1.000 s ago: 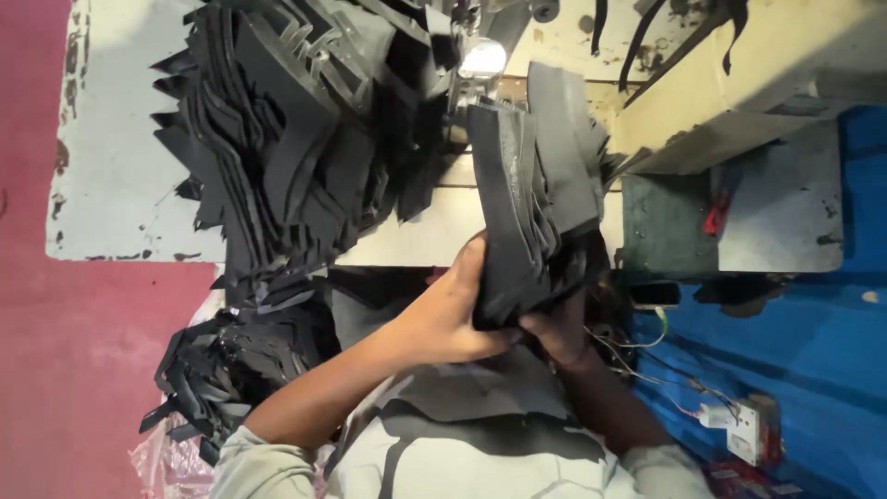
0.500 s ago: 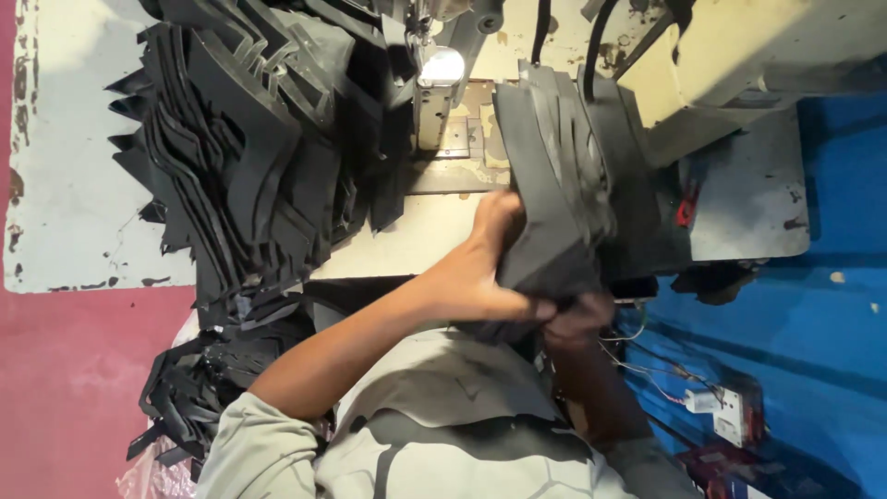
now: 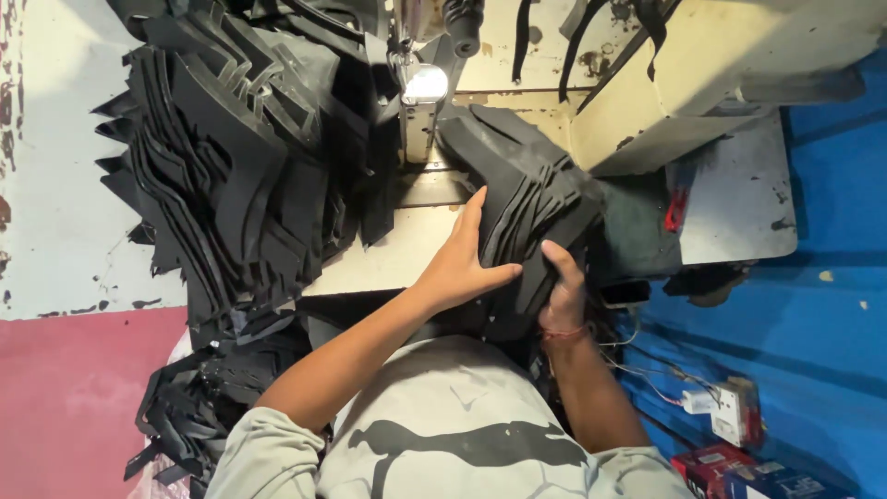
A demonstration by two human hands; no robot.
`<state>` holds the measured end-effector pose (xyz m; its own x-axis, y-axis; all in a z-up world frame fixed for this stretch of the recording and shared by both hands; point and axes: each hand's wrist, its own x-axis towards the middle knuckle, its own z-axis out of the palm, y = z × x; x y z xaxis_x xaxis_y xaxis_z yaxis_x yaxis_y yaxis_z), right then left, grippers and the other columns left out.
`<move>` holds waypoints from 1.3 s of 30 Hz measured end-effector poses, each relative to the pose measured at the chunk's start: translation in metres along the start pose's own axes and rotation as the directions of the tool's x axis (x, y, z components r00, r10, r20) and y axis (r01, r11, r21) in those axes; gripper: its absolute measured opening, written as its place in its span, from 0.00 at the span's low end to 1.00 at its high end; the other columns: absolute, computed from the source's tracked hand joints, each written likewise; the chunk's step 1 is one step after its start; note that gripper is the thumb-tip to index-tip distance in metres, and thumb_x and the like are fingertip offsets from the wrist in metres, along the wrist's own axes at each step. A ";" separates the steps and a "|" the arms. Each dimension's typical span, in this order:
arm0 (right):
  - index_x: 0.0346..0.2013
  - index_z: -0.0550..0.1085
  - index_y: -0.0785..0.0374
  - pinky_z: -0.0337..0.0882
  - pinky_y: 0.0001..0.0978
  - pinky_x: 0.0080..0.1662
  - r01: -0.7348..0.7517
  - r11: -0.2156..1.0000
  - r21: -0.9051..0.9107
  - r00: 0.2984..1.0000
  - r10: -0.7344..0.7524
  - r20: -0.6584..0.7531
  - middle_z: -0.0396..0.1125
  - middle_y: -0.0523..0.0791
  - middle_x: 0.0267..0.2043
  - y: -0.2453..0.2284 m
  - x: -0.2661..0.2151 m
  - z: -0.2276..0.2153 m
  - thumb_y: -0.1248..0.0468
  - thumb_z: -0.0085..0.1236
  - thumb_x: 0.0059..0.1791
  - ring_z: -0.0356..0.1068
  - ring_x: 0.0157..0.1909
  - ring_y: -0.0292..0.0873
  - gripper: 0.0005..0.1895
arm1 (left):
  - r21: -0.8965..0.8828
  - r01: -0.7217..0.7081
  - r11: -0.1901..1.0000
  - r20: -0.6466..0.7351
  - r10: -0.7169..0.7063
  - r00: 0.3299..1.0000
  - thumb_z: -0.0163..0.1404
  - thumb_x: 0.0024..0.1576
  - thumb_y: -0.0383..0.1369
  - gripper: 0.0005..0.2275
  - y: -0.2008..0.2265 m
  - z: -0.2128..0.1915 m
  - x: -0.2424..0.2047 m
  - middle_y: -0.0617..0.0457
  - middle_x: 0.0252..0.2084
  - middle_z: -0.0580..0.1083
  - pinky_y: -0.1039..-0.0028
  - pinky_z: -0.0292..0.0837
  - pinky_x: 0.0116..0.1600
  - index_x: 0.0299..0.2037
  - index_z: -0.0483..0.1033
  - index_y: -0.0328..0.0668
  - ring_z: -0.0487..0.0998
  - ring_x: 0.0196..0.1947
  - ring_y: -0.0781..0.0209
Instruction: The person sorts black fabric pieces on a worktable, picking up pieces from a pile and placing them into a separate stack. The person handles the pieces by hand, repeatedly lifting and restacking them.
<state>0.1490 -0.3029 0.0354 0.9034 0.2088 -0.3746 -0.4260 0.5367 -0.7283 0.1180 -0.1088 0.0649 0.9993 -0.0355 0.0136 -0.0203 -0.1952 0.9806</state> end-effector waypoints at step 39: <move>0.58 0.69 0.65 0.69 0.39 0.57 0.938 0.159 -0.308 0.319 -0.049 0.946 0.67 0.51 0.56 0.007 -0.037 0.124 0.69 0.67 0.46 0.68 0.55 0.52 0.26 | 0.768 0.193 0.611 -0.092 -0.194 0.977 0.58 0.38 0.37 0.27 -0.117 -0.115 -0.179 0.38 0.54 0.73 0.47 0.64 0.56 0.52 0.77 0.39 0.71 0.57 0.35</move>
<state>0.1187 -0.2056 0.1158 0.3558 0.8138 0.4595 0.7646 0.0291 -0.6438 -0.0553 0.0334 -0.0294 0.9829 0.0934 -0.1586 0.1563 -0.8787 0.4511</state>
